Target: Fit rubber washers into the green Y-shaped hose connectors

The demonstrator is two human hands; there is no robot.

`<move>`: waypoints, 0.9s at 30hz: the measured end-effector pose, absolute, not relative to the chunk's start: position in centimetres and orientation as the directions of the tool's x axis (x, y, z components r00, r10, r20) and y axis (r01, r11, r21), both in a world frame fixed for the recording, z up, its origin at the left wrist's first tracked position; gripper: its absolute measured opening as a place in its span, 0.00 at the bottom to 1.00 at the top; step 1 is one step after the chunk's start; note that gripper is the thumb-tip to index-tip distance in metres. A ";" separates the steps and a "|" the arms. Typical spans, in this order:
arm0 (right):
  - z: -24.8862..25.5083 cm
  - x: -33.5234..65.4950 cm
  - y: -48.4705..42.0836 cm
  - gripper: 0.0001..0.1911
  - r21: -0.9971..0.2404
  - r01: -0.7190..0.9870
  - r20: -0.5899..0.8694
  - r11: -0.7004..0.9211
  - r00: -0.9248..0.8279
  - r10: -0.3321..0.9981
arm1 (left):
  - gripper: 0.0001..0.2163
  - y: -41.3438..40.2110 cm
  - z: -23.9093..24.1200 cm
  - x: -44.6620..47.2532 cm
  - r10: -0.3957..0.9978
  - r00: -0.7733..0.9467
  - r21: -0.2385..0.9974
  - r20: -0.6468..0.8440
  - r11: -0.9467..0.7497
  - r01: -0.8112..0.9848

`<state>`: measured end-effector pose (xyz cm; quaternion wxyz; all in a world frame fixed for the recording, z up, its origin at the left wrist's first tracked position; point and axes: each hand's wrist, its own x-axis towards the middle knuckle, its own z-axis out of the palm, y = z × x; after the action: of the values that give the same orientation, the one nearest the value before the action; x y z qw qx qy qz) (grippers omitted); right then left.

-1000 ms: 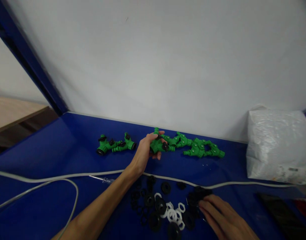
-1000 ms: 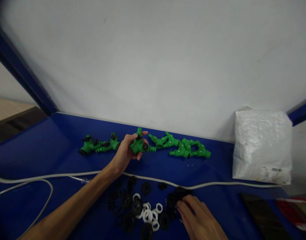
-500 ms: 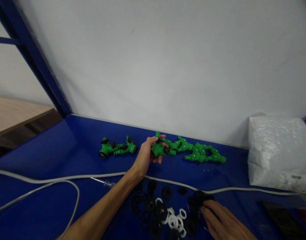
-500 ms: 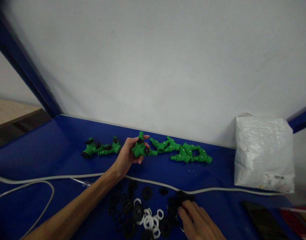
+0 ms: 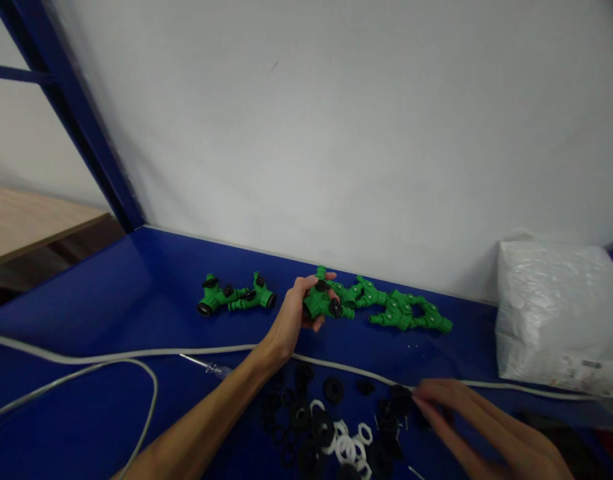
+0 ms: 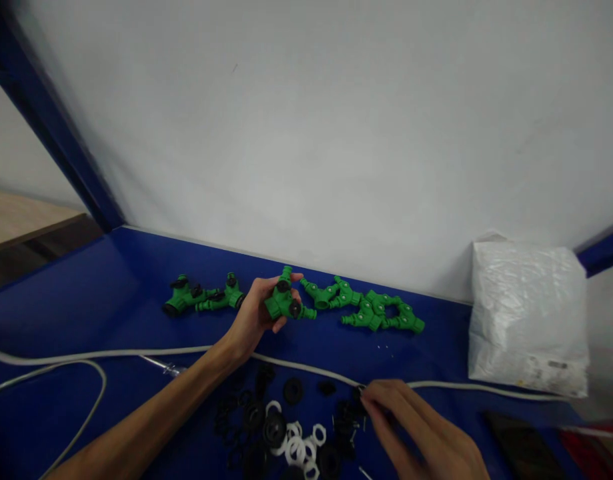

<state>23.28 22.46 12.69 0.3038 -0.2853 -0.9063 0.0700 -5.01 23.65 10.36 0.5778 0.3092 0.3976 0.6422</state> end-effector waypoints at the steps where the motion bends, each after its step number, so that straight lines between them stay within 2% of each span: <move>1: 13.7 21.9 22.5 0.09 -0.365 0.478 0.512 0.799 -0.614 0.601 | 0.25 23.7 10.3 -5.0 0.988 -0.142 0.869 -0.053 -0.025 -0.494; 2: 14.5 20.4 22.6 0.07 -0.430 0.485 0.564 0.761 -0.514 0.646 | 0.25 23.7 10.3 -4.9 0.989 -0.142 0.871 -0.040 -0.035 -0.491; 4: 15.8 17.3 22.8 0.07 -0.558 0.452 0.556 0.696 -0.418 0.718 | 0.25 23.7 10.3 -4.8 0.990 -0.140 0.872 -0.009 -0.061 -0.486; 7: 16.5 13.5 23.6 0.05 -0.735 0.317 0.468 0.599 -0.402 0.787 | 0.25 23.7 10.1 -4.7 0.992 -0.124 0.878 0.017 -0.074 -0.473; 10: 16.2 11.1 24.6 0.03 -0.823 0.195 0.422 0.533 -0.416 0.805 | 0.24 23.7 9.8 -4.6 0.994 -0.111 0.893 0.019 -0.067 -0.446; 13: 15.7 10.0 25.4 0.03 -0.838 0.162 0.424 0.521 -0.406 0.809 | 0.23 23.7 9.4 -4.6 0.995 -0.097 0.908 0.019 -0.058 -0.414; 20: 14.8 9.9 26.2 0.04 -0.828 0.215 0.415 0.517 -0.384 0.825 | 0.21 23.3 10.1 -4.3 0.997 -0.076 0.935 0.008 -0.034 -0.352; 27: 14.7 10.1 26.4 0.02 -0.826 0.249 0.399 0.506 -0.376 0.836 | 0.18 22.6 10.8 -4.4 0.995 -0.101 0.975 0.020 -0.042 -0.216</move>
<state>10.12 26.44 14.66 0.4275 -0.3593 -0.7551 0.3436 -4.42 22.63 10.76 0.5188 0.4249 0.4582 0.5835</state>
